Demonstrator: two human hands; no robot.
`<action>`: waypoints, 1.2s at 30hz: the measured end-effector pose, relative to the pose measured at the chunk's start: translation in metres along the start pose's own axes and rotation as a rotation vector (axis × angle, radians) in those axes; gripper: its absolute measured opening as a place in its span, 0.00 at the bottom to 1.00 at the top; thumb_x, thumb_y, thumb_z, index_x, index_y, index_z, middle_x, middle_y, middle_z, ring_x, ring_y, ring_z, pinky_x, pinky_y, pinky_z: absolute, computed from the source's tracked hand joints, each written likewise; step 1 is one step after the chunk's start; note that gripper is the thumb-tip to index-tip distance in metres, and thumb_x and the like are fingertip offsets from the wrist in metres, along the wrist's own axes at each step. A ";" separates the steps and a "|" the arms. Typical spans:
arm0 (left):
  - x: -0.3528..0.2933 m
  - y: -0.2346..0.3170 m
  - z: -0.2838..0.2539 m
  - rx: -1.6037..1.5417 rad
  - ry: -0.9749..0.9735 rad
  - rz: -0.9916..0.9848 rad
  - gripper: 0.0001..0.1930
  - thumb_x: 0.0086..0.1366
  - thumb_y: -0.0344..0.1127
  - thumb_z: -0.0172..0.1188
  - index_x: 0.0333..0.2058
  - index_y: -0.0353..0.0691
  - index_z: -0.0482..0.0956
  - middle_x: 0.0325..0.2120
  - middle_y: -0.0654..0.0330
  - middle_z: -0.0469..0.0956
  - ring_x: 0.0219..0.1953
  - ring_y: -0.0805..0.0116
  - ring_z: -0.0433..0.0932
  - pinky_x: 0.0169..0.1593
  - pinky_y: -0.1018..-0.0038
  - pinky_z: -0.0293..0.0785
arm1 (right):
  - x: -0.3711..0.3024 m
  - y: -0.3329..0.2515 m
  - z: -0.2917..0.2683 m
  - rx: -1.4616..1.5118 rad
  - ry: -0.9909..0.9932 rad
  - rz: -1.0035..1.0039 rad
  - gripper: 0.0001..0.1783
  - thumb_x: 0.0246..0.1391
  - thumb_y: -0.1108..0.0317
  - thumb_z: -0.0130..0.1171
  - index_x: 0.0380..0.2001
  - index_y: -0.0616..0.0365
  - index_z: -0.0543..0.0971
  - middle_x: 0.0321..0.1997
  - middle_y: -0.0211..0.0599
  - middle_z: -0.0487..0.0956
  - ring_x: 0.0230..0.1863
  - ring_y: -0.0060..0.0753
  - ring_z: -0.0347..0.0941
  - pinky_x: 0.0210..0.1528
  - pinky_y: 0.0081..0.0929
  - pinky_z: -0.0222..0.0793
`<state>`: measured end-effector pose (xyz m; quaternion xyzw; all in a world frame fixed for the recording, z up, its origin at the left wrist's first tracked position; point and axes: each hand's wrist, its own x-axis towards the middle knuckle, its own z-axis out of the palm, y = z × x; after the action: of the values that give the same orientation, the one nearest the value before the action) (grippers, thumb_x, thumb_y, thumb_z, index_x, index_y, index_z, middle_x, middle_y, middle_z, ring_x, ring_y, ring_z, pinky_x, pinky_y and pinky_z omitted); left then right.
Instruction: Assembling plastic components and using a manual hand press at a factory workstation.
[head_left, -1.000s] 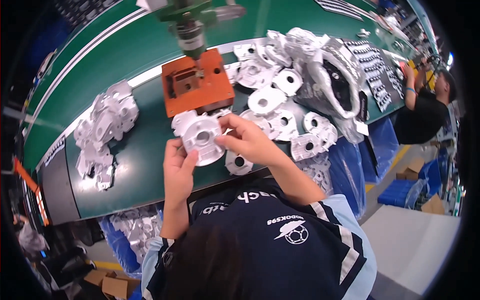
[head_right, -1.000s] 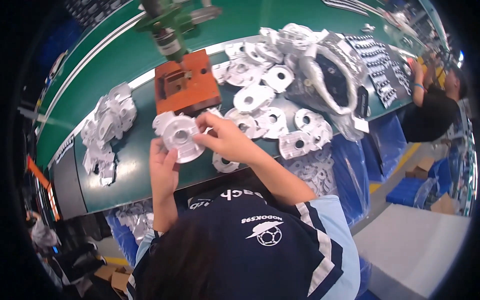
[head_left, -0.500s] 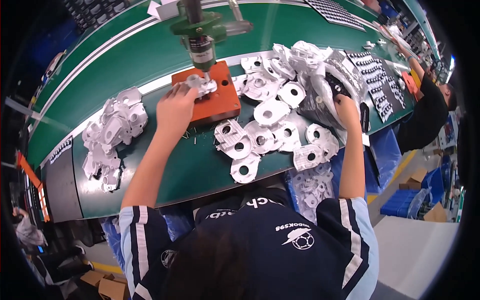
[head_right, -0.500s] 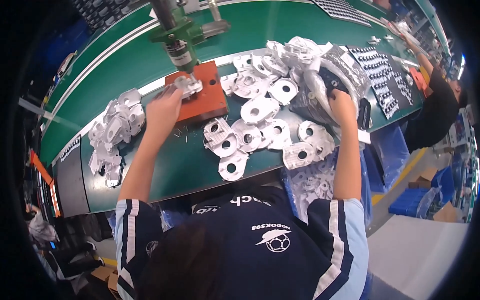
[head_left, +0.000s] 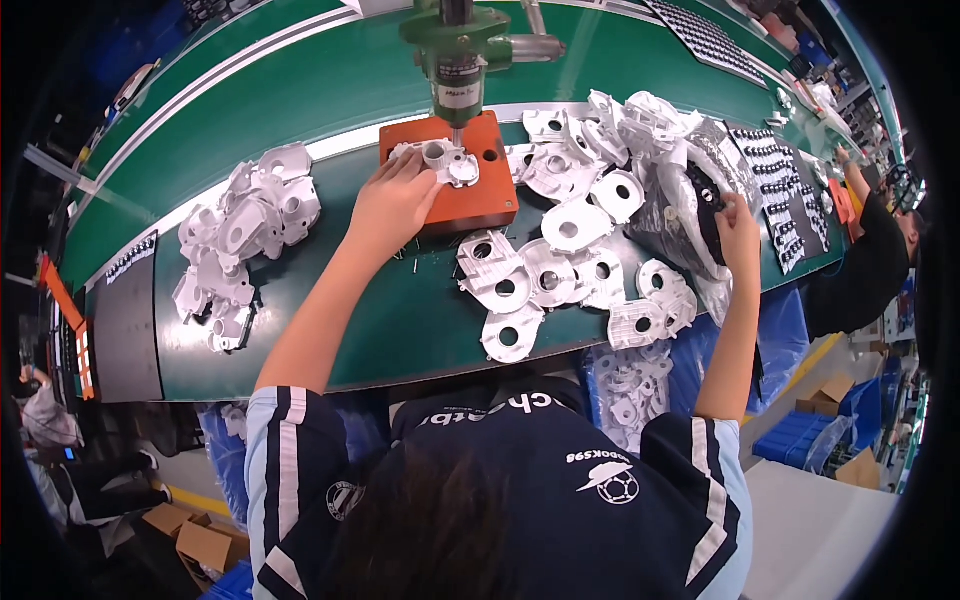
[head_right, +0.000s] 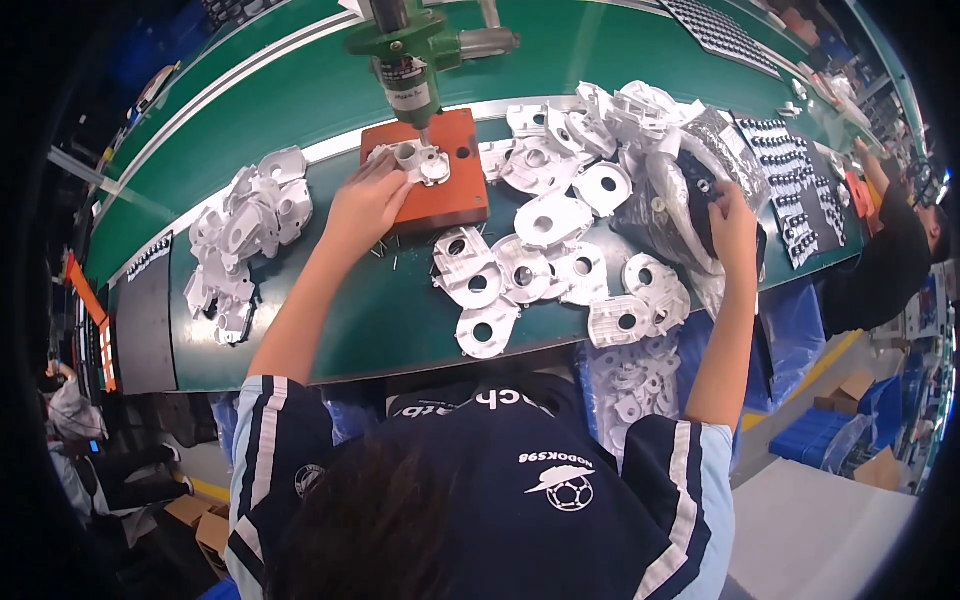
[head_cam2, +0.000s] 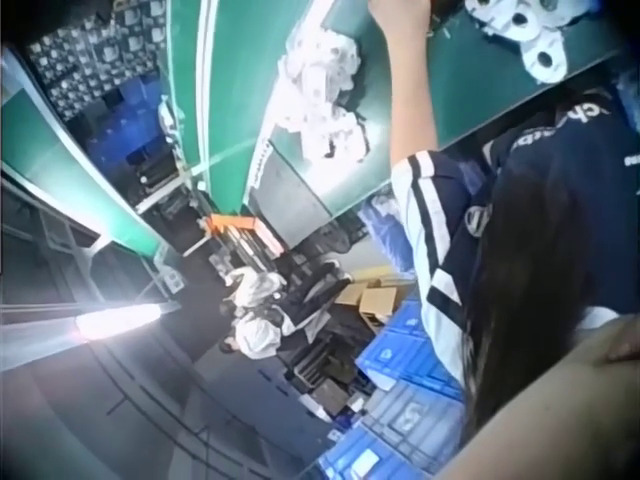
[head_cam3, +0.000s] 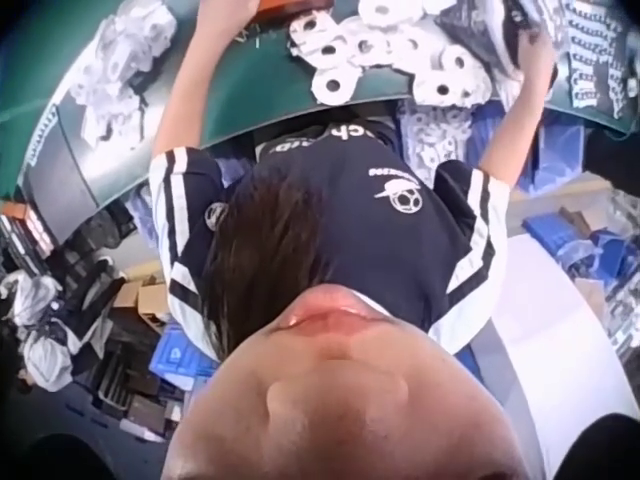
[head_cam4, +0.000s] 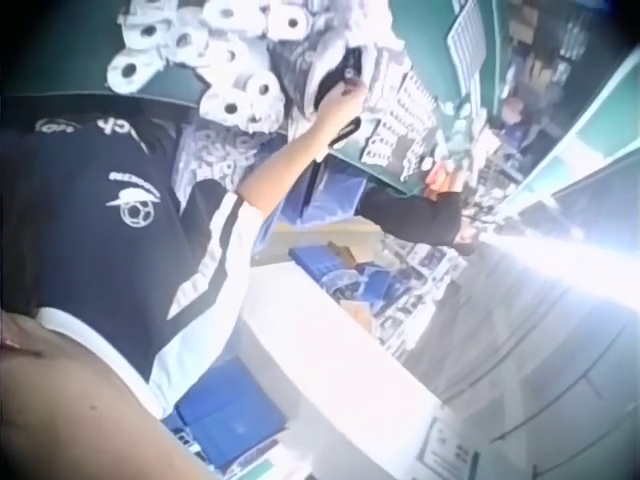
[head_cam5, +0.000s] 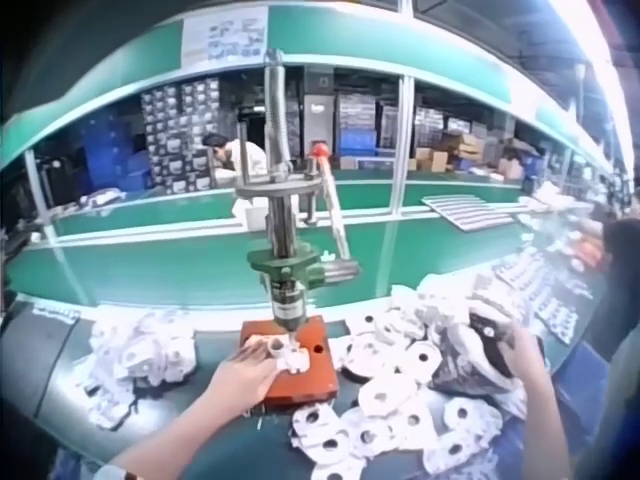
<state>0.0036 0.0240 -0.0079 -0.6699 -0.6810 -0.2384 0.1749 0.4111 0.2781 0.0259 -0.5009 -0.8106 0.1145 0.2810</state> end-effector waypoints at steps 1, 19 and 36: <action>0.000 0.002 -0.001 -0.005 0.002 0.004 0.12 0.56 0.40 0.59 0.29 0.37 0.73 0.41 0.48 0.75 0.48 0.52 0.73 0.49 0.63 0.70 | 0.001 -0.017 -0.002 0.080 -0.033 0.000 0.11 0.50 0.75 0.54 0.38 0.61 0.78 0.30 0.39 0.78 0.31 0.31 0.75 0.34 0.27 0.69; -0.012 0.006 0.007 -0.145 0.196 -0.104 0.09 0.52 0.35 0.58 0.31 0.37 0.76 0.43 0.50 0.76 0.49 0.55 0.73 0.55 0.62 0.67 | 0.004 -0.238 0.181 0.360 -0.129 -0.940 0.08 0.44 0.67 0.62 0.29 0.58 0.81 0.36 0.37 0.76 0.43 0.40 0.69 0.46 0.33 0.65; -0.014 0.003 0.013 -0.175 0.233 -0.122 0.07 0.52 0.30 0.55 0.31 0.37 0.76 0.41 0.51 0.77 0.48 0.55 0.74 0.54 0.62 0.68 | -0.123 -0.277 0.140 -0.397 -0.440 -1.373 0.04 0.31 0.68 0.58 0.16 0.55 0.78 0.20 0.30 0.73 0.28 0.32 0.66 0.31 0.29 0.57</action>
<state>0.0079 0.0196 -0.0264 -0.6077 -0.6723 -0.3831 0.1789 0.1662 0.0531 -0.0007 0.1108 -0.9839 -0.1376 0.0251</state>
